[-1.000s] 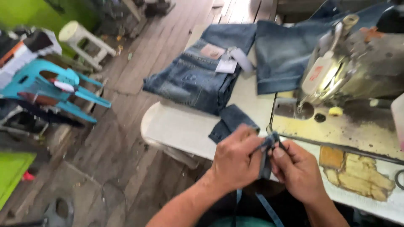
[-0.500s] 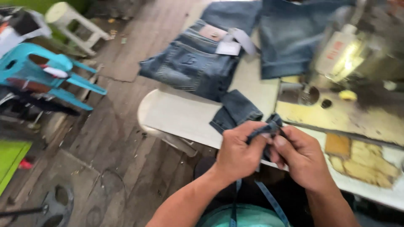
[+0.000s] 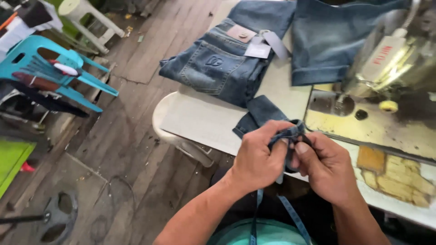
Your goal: Trimming excess fabric from denim pieces using scissors and folding finished denim jeans on a work table.
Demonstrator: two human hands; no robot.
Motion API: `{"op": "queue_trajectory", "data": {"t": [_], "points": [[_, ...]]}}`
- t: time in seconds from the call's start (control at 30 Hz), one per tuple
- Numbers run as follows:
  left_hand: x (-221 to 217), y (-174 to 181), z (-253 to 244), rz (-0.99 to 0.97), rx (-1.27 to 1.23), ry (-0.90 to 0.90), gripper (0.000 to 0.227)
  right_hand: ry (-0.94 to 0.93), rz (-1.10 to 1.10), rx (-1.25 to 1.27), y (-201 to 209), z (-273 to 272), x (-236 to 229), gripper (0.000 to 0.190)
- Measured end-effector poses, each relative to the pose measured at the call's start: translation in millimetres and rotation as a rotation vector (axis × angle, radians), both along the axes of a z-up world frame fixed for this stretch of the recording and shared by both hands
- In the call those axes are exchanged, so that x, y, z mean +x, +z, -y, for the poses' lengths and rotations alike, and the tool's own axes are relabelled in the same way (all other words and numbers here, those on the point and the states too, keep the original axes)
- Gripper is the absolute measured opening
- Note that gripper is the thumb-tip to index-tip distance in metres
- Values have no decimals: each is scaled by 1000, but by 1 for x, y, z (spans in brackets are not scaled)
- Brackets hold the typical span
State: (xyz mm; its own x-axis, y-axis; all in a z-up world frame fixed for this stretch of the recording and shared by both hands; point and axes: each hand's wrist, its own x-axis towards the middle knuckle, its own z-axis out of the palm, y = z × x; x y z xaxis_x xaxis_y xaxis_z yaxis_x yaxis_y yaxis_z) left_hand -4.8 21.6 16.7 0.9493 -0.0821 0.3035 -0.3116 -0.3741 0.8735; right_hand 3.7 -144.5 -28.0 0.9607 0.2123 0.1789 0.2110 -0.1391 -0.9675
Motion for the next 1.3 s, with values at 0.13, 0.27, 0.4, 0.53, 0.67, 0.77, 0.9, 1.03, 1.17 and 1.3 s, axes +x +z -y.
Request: {"op": "queue_trajectory", "data": {"t": [0.13, 0.27, 0.4, 0.53, 0.67, 0.77, 0.9, 1.03, 1.17, 1.3], "points": [[0, -8, 9, 35, -227, 0, 22, -7, 22, 198, 1, 7, 0, 16], [-1, -10, 13, 100, -250, 2, 18, 15, 20, 215, 6, 5, -4, 19], [0, -15, 16, 120, -247, 4, 17, -6, 21, 210, 5, 9, -7, 20], [0, -21, 22, 97, -265, 34, 15, -29, 63, 221, 3, 7, -6, 22], [2, -16, 20, 82, -223, 33, 15, 18, 36, 206, 8, 13, 0, 26], [5, -14, 23, 56, -221, 11, 17, 72, 5, 214, 10, 19, 7, 32], [11, -21, 30, 46, -220, 5, 15, 62, -32, 242, -1, 23, 9, 32], [8, -42, 36, 76, -174, 59, 21, 1, -105, 382, -22, 18, 1, 28], [19, -57, 30, 241, 36, 68, 20, 3, -165, 431, -38, 12, 6, 29], [19, -48, 24, 205, 44, 34, 19, -3, -262, 411, -21, 19, 9, 31]]}}
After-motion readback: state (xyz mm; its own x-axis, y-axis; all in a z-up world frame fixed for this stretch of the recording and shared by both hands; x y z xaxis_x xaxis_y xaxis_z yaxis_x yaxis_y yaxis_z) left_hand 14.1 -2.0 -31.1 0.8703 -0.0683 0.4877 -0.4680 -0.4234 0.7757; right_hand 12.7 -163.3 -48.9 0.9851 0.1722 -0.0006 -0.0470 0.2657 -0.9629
